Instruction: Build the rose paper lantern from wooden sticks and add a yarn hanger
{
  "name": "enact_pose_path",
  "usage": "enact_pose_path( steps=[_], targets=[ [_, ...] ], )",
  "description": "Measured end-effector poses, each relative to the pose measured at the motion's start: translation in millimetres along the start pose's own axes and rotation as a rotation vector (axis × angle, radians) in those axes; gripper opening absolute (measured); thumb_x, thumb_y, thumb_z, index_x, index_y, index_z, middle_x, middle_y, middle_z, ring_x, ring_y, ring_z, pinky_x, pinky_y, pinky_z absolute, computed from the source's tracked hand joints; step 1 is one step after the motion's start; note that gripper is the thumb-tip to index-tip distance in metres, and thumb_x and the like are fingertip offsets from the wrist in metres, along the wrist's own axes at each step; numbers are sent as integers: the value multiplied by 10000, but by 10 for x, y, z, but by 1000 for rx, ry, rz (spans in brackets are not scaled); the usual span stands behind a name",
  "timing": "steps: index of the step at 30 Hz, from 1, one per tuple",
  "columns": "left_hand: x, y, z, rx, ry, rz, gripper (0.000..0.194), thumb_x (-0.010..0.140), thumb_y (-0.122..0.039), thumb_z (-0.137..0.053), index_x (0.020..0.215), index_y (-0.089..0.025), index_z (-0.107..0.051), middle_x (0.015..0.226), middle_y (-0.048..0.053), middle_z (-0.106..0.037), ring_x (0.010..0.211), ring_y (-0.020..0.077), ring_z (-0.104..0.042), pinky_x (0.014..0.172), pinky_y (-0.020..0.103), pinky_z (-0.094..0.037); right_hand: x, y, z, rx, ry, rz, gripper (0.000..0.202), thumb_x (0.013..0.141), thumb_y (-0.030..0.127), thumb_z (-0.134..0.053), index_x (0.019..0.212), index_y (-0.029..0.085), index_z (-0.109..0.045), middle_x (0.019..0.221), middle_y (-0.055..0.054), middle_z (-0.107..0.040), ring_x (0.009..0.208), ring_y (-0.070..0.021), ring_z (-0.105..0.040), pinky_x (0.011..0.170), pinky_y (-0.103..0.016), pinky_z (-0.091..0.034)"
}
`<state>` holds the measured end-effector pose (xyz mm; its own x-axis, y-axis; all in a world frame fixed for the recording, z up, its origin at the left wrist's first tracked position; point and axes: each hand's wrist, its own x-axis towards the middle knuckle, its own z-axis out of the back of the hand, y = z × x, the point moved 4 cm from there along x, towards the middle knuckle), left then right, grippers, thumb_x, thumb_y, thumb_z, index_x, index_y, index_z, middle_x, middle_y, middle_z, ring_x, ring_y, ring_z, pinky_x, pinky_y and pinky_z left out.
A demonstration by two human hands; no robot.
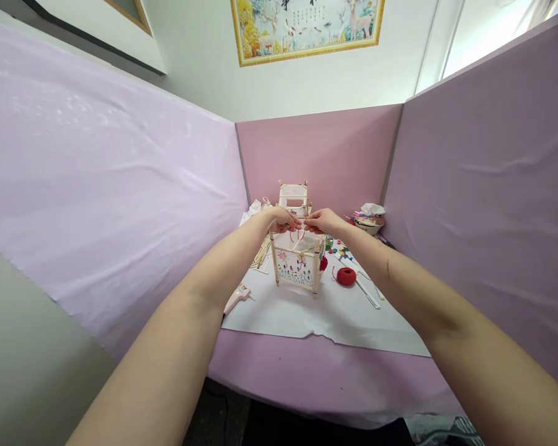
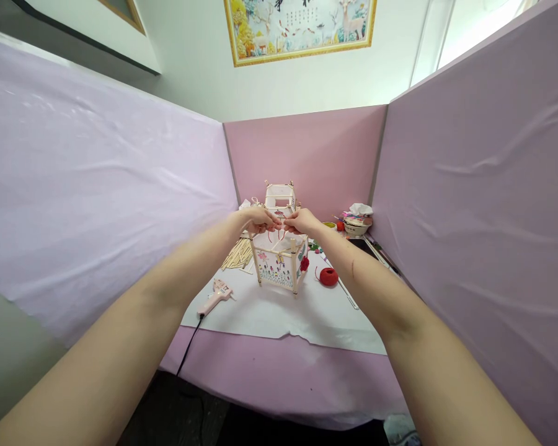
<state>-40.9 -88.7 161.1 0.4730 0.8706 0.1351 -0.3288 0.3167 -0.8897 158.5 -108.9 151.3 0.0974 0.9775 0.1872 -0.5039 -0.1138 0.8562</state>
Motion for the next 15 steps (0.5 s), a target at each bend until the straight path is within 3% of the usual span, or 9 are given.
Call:
enact_pose_path(
  steps=[6,10,15],
  targets=[
    [440,-104,-108,-42,2,71,238,758,-411,-656,887,-213,-684,732,47,-694,872,186,-569,715,265,-414,6,-4,2,-18,-36,64,188,727,311,-702,670,147,-630,593,2,-550,472,-66,-383,455,-236,-277],
    [599,-131,-125,-46,6,69,228,744,-390,-694,879,-206,-685,715,53,-689,844,189,-582,705,271,-421,39,-25,1,-10,-89,81,149,747,282,-663,790,142,-692,675,-14,-596,522,-73,-422,478,-218,-318],
    [734,-175,-306,-39,111,69,170,730,-280,-738,805,-143,-670,626,68,-650,755,184,-603,703,298,-460,105,-60,-24,80,-114,89,144,763,260,-642,747,124,-687,676,-32,-612,560,-81,-477,535,-204,-403]
  ],
)
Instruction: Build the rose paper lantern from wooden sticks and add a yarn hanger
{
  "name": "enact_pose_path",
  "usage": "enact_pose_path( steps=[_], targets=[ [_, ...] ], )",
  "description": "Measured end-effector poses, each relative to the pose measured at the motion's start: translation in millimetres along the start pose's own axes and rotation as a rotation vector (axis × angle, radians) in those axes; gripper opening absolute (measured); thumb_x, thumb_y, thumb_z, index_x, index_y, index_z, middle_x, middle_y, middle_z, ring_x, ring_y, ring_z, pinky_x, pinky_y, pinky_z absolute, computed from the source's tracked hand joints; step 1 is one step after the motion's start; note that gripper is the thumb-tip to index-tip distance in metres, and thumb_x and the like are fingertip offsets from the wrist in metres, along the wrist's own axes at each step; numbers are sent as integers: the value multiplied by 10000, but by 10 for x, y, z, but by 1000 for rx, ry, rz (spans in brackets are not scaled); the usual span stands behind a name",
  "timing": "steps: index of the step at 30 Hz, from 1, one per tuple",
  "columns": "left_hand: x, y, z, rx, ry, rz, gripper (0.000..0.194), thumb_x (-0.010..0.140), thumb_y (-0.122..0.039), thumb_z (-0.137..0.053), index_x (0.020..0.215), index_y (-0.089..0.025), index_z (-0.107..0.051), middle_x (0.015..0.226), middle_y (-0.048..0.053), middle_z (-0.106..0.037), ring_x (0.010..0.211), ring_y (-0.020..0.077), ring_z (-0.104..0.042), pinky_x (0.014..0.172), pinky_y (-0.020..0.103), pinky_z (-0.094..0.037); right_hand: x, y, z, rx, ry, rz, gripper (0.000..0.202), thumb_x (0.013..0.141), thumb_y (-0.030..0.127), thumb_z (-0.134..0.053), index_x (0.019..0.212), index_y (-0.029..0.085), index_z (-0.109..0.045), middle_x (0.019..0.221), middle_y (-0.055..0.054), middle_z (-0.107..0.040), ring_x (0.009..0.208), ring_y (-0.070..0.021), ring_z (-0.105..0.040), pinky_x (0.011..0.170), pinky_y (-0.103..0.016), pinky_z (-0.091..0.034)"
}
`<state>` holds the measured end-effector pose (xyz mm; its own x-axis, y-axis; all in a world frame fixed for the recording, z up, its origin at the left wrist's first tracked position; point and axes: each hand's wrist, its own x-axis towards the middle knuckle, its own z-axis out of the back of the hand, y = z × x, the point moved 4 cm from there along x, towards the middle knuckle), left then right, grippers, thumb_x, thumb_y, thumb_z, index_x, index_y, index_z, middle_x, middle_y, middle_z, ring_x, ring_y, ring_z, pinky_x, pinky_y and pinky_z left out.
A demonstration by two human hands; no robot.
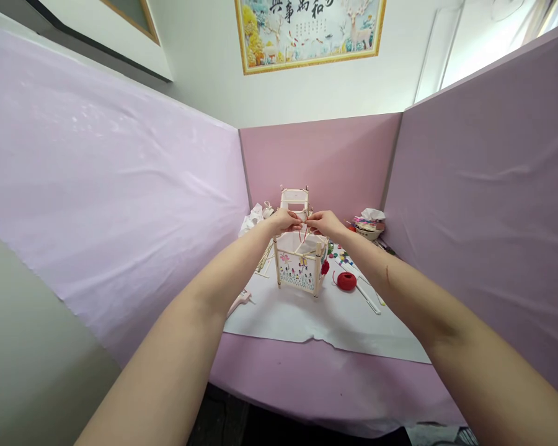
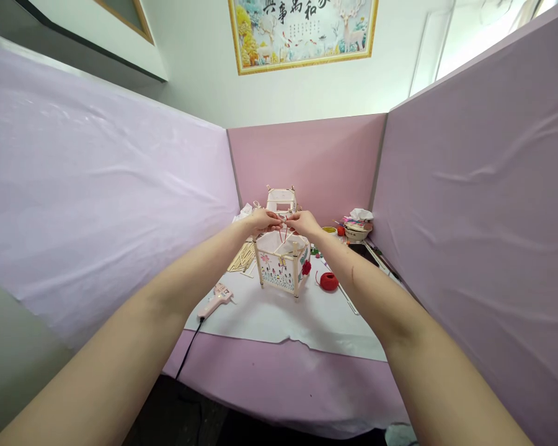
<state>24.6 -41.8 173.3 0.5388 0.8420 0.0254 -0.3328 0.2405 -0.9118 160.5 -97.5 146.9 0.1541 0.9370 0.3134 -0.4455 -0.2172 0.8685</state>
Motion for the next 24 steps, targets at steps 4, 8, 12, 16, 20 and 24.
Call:
enact_pose_path(
  steps=[4,8,12,16,20,24],
  targets=[
    [39,39,-79,-2,34,-13,125,766,-246,-711,752,-138,-651,603,55,-632,683,141,-599,686,273,-480,60,-18,-21,37,-26,24,131,775,239,-616,763,131,-687,680,-33,-630,557,-82,-497,539,-197,-418],
    [79,87,-126,8,63,-19,111,780,-152,-668,676,-143,-630,620,32,-628,620,95,-576,657,227,-480,119,0,-9,12,-76,67,131,780,214,-593,780,125,-688,710,-48,-646,573,-92,-523,529,-197,-416],
    [100,80,-128,44,49,-30,150,779,-153,-656,632,-144,-626,587,25,-608,573,91,-557,574,212,-443,148,51,-11,-31,-77,90,148,776,174,-561,809,120,-696,754,-61,-671,587,-94,-535,539,-199,-406],
    [64,40,-104,74,11,-50,174,771,-221,-676,620,-150,-625,557,17,-585,500,81,-494,487,225,-358,162,103,8,-120,-110,124,153,730,164,-581,824,123,-695,764,-49,-678,622,-103,-543,564,-207,-395],
    [15,-1,-112,50,6,-54,189,786,-223,-667,623,-148,-608,554,14,-563,488,69,-459,491,228,-349,175,151,54,-261,-159,170,121,711,187,-593,775,130,-677,712,-28,-659,615,-106,-521,554,-216,-351],
    [-1,-15,-119,35,-14,-44,159,773,-268,-695,687,-149,-634,543,28,-561,558,102,-502,537,248,-382,195,206,86,-362,-147,230,187,771,254,-541,724,144,-685,657,-19,-638,582,-107,-489,539,-231,-309]
  ],
)
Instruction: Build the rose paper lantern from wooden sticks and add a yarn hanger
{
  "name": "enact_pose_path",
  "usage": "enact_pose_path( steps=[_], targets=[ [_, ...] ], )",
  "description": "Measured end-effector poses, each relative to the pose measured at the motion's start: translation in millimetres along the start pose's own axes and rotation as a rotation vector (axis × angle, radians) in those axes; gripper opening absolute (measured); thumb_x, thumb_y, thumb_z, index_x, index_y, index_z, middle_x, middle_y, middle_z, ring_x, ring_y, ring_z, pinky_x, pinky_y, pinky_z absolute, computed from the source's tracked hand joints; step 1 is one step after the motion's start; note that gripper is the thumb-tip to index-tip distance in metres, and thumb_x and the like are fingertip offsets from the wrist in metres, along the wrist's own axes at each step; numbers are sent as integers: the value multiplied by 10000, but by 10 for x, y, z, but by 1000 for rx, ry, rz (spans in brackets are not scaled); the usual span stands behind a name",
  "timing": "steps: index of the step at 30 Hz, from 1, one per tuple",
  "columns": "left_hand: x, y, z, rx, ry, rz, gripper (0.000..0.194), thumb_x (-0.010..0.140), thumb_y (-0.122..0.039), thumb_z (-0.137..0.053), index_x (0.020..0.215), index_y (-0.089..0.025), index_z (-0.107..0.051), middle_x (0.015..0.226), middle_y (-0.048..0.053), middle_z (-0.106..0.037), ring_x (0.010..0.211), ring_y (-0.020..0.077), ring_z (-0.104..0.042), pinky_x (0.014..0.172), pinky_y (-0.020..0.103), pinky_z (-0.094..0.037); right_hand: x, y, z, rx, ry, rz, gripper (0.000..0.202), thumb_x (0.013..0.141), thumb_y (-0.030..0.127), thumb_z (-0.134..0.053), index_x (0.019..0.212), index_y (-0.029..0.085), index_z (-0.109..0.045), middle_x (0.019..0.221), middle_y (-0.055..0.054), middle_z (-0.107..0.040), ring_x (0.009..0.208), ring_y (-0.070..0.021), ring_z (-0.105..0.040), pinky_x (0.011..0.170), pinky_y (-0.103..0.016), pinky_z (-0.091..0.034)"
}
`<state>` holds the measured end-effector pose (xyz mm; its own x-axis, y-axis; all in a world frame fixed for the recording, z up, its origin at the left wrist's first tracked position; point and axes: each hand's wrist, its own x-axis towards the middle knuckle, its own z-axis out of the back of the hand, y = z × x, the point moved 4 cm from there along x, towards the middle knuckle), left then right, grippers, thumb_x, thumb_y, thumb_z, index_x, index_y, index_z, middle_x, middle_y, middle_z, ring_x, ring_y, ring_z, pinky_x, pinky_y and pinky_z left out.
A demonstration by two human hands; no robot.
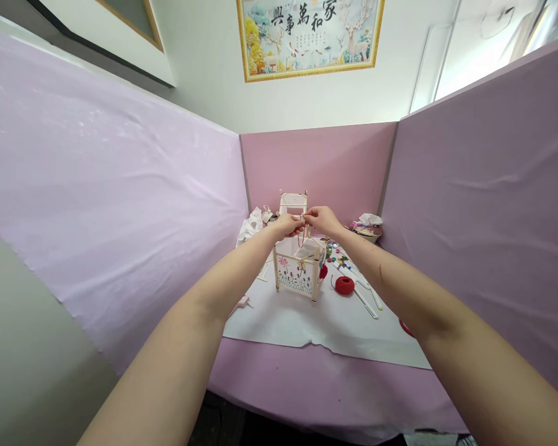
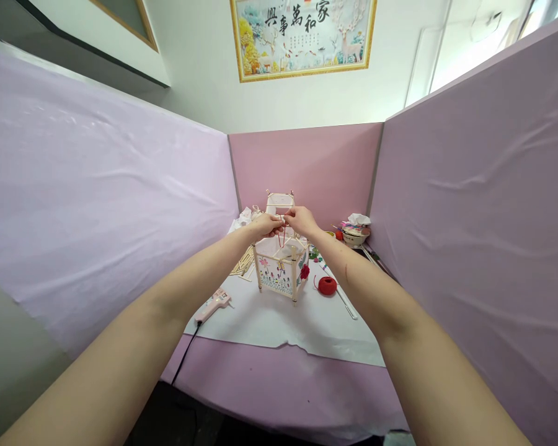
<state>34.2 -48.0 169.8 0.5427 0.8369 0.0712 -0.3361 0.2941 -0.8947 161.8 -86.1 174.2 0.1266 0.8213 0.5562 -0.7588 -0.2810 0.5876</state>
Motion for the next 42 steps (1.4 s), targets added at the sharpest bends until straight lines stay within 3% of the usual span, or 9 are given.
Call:
enact_pose_path(
  steps=[10,15,20,23,26,29,33,38,42],
  targets=[
    [47,69,-2,-43,-63,-16,133,712,-225,-707,833,-185,-669,700,73,-670,873,202,-597,713,303,-435,78,96,17,-123,20,58,184,761,242,-575,732,157,-736,699,-28,-676,639,-127,-528,574,-238,-312],
    [81,75,32,6,-73,13,133,719,-306,-711,784,-205,-654,725,79,-682,876,220,-596,687,300,-437,58,103,14,-94,48,13,183,772,276,-591,792,154,-726,754,-35,-684,667,-123,-538,574,-222,-323],
    [99,51,68,125,-60,-40,206,712,-352,-732,768,-170,-654,703,99,-670,823,222,-594,675,315,-434,-14,28,-3,-207,80,-39,162,737,281,-626,650,152,-671,610,-26,-618,572,-117,-486,540,-242,-297],
    [109,39,80,202,-57,-94,183,726,-325,-722,785,-161,-668,684,93,-663,790,210,-593,678,317,-435,-50,-34,-24,-102,125,-59,181,728,300,-640,624,152,-642,577,-10,-582,538,-103,-454,515,-237,-290],
    [104,9,95,411,-90,-243,166,732,-312,-708,799,-162,-683,676,76,-663,765,199,-590,678,308,-441,-61,-134,-69,97,205,-135,206,713,308,-667,601,139,-631,559,-10,-566,507,-92,-431,491,-227,-303],
    [93,-12,77,606,-127,-397,143,761,-294,-650,828,-174,-689,725,49,-672,786,195,-593,700,304,-447,-50,-229,-115,223,202,-198,132,744,209,-611,647,125,-643,581,-25,-579,511,-92,-454,497,-216,-347],
    [93,-9,-1,710,-122,-522,148,797,-186,-549,864,-192,-680,878,43,-682,883,202,-594,770,310,-431,-30,-264,-224,332,180,-169,136,740,91,-514,722,135,-641,691,-29,-619,597,-93,-513,562,-198,-424],
    [44,-25,-134,1063,-162,-852,234,847,-109,-461,965,-180,-650,926,63,-675,879,196,-585,765,309,-415,-5,-234,-372,417,199,-94,109,696,76,-519,651,148,-587,718,-3,-617,657,-91,-523,649,-220,-472],
    [38,3,-132,1072,-227,-885,188,863,-120,-473,934,-161,-642,918,61,-668,857,184,-578,728,289,-412,-11,-228,-399,394,218,-65,66,701,118,-539,662,151,-580,690,4,-604,634,-89,-521,655,-238,-471]
  ],
)
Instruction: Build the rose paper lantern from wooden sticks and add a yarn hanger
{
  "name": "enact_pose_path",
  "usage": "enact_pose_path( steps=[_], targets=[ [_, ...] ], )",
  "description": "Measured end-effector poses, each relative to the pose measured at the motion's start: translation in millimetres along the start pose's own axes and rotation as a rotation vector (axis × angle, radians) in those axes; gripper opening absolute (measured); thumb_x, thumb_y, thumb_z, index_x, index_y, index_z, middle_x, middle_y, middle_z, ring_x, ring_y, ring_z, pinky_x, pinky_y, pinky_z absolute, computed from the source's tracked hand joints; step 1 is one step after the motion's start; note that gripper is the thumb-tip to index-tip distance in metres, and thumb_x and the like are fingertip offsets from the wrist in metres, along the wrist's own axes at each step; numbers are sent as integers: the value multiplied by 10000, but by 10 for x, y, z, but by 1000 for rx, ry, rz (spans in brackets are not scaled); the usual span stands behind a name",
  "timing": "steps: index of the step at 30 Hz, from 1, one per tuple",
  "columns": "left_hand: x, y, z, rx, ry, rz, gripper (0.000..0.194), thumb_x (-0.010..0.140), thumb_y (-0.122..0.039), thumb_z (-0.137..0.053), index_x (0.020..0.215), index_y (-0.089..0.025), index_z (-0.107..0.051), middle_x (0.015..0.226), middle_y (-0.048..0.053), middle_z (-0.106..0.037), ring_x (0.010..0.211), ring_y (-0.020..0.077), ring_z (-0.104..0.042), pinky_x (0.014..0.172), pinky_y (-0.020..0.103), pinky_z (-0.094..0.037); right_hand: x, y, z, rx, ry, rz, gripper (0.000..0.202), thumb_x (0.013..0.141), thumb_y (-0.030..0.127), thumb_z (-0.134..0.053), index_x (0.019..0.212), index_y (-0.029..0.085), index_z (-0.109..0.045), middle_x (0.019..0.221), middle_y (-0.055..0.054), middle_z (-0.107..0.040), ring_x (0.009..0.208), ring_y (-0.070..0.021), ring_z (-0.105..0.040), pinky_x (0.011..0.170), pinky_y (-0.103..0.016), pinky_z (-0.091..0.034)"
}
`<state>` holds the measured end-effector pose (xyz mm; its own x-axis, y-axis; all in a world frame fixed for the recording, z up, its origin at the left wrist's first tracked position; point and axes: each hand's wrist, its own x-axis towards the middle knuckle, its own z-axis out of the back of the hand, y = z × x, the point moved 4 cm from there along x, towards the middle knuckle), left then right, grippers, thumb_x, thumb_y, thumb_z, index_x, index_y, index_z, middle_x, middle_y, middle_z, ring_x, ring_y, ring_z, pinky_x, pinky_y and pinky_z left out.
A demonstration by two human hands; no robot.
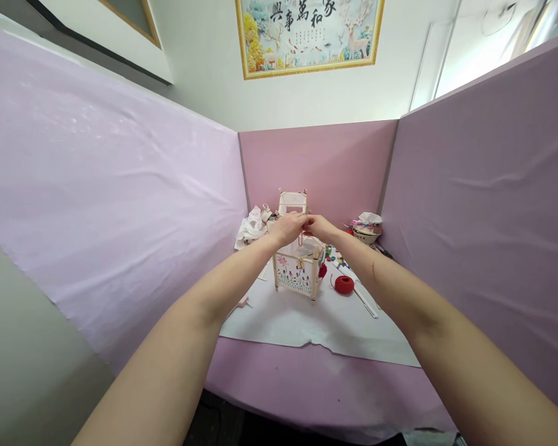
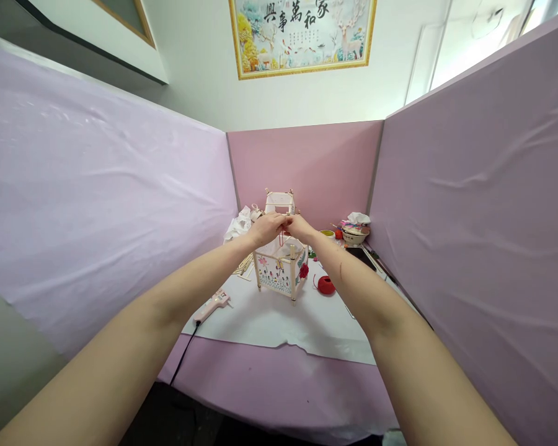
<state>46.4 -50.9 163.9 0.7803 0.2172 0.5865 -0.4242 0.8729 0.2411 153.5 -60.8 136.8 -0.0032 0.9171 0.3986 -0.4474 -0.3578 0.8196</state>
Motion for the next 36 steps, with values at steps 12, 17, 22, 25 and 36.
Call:
enact_pose_path(
  steps=[12,17,22,25,36],
  targets=[
    [-111,108,30,105,80,118,215,850,-136,-469,820,-163,-680,849,76,-640,822,201,-553,705,321,-380,-196,120,157,-600,-83,73,111,768,118,-515,723,149,-612,830,-98,-640,852,-202,-541,767,-297,-393],
    [-199,179,109,228,218,116,227,812,-100,-492,799,-158,-711,929,122,-637,1041,281,-467,847,418,-314,-434,174,183,-1043,48,155,200,830,110,-477,796,156,-668,998,-165,-622,1018,-272,-497,750,-317,-417],
    [-221,252,129,280,352,151,242,768,-65,-496,798,-145,-723,1031,135,-625,1079,294,-432,880,439,-282,-580,191,247,-1363,155,160,217,845,127,-480,874,174,-690,991,-157,-619,986,-262,-510,708,-295,-446],
    [-199,248,124,262,404,172,255,734,-45,-508,823,-146,-725,1057,139,-627,1102,297,-425,913,442,-271,-600,163,269,-1399,178,155,225,836,118,-483,894,169,-694,990,-159,-631,984,-256,-518,707,-286,-451],
    [-149,286,197,-146,462,378,91,618,-68,-625,650,-152,-639,783,96,-656,880,277,-584,808,402,-426,-627,104,295,-1070,75,139,163,806,159,-513,773,171,-672,898,-102,-682,839,-207,-599,673,-270,-417]
  ],
)
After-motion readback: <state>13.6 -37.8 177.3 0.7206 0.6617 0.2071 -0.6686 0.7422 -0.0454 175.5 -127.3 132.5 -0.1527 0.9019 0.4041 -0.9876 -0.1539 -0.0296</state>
